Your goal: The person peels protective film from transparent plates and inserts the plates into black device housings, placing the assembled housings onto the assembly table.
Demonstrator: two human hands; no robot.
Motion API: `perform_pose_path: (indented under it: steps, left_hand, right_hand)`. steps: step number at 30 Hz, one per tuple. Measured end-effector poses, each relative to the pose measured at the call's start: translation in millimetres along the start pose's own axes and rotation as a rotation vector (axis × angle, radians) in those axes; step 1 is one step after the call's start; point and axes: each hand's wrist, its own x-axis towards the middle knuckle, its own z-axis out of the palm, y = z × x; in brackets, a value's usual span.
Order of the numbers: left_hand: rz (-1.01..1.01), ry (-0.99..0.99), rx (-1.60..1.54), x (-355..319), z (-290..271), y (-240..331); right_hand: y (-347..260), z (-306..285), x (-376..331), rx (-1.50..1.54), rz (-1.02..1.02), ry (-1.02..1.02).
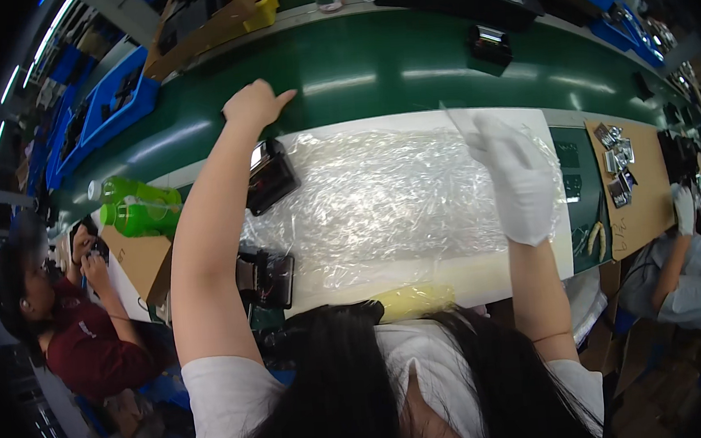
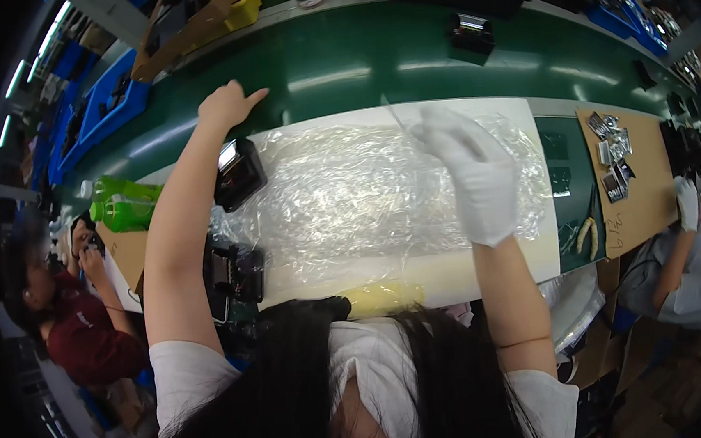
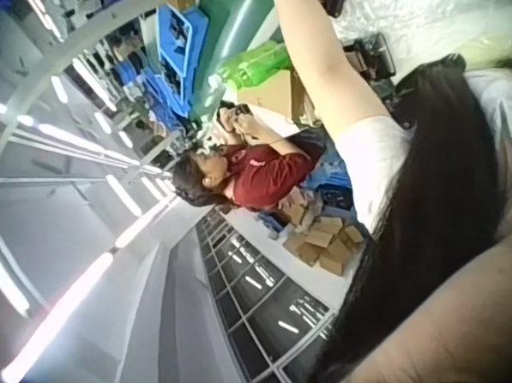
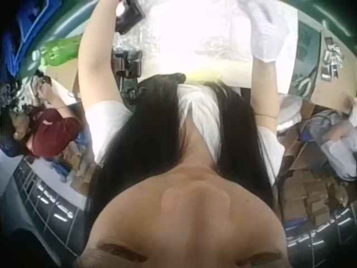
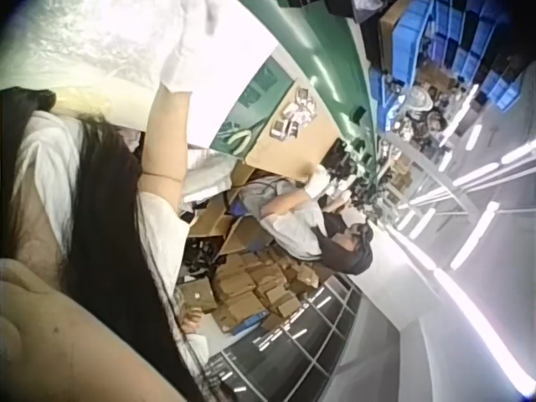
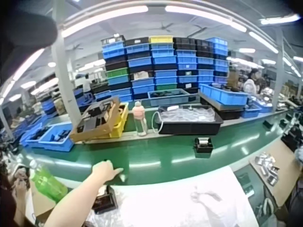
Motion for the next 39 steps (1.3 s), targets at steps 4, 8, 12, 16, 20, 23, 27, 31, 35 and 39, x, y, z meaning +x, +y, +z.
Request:
perform_pose_path:
  steps: [4,8,12,16,20,23,27,31,35,39]
  left_hand:
    - [0.01,-0.01,0.002,36.9,9.8,-22.6]
    - [0.06,0.177,-0.317,32.9,-9.5,-1.2]
    - [-0.039,-0.077,-1.679,-34.8,-48.7,61.2]
    - [0.287,-0.633,-1.71,-62.4,-43.8,41.7]
    - [0.405,-0.253,-1.294,-102.9,-50.1,36.0]
    - [0.52,-0.088,-1.128,-116.6,-53.9,45.7]
    - [0.605,0.16,-0.795,-124.7,-41.5,25.7]
    - [0.769,0.295,-0.337,-135.7,-18.2,12.6]
    - [0.613,0.019,-0.238,-144.6,-4.1,10.4]
    - [0.631,-0.043,-0.172,-145.5,-6.7,11.8]
  right_hand:
    - [11.2,10.8,12.5,0.184,-0.073,0.058]
    - [7.9,12.4,14.5,0.269,0.037,0.04]
    - [6.9,15.6,13.1,0.293,0.139,0.035]
    - [6.8,25.9,12.3,0.17,0.204,-0.057]
    - [9.0,21.0,62.8,-0.2,0.219,-0.269]
    - [1.7,-32.3,195.0,-0.067,0.097,-0.122]
    - [-47.3,15.1,199.7,0.023,0.225,0.157]
    - [-17.2,10.7,132.0,-0.54,-0.041,-0.436]
    - [-2.7,31.5,20.1,-0.918,-0.03,-0.96]
    - [33.0,48.1,-12.5,-1.216,-0.428,-0.926]
